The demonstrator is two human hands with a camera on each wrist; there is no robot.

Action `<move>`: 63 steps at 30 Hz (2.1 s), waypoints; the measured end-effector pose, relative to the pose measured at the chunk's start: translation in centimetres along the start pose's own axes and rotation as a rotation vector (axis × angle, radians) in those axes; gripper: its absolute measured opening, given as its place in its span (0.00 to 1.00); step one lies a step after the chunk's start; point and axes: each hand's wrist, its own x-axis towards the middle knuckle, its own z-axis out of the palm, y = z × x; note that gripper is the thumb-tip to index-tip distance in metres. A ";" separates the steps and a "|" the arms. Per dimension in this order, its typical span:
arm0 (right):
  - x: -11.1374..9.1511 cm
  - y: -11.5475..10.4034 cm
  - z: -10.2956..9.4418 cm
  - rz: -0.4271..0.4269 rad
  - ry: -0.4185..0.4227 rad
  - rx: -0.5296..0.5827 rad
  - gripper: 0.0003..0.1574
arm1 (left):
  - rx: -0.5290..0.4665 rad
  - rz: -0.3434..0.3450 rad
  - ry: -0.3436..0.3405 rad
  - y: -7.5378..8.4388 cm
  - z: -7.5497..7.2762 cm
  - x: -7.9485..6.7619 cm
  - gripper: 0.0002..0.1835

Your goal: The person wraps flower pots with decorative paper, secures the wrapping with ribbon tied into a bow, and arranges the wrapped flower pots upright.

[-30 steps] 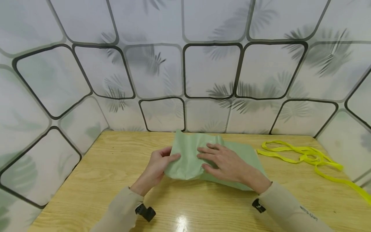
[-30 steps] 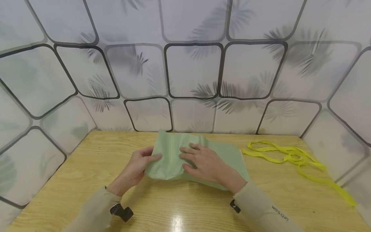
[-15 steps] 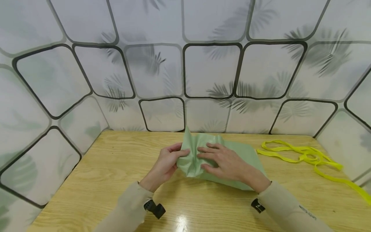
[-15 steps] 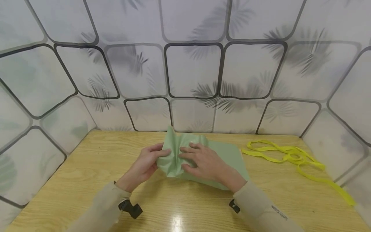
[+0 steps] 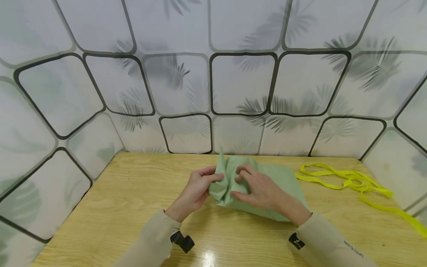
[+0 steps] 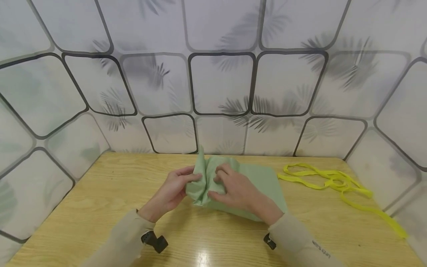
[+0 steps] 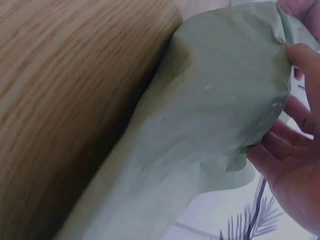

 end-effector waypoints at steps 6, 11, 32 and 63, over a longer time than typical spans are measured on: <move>-0.2 0.2 0.1 -0.097 0.078 -0.085 0.20 | 0.015 0.002 0.000 0.0 0.3 0.1 0.22; -0.7 0.5 0.1 -0.118 0.139 -0.188 0.18 | 0.038 0.011 -0.016 0.0 0.3 0.0 0.22; -1.7 1.0 -0.3 -0.154 0.117 -0.021 0.24 | 0.100 0.020 -0.066 0.2 0.9 0.3 0.21; -1.7 1.7 -0.1 -0.142 0.176 0.148 0.21 | -0.062 -0.135 -0.554 0.3 -2.1 2.2 0.33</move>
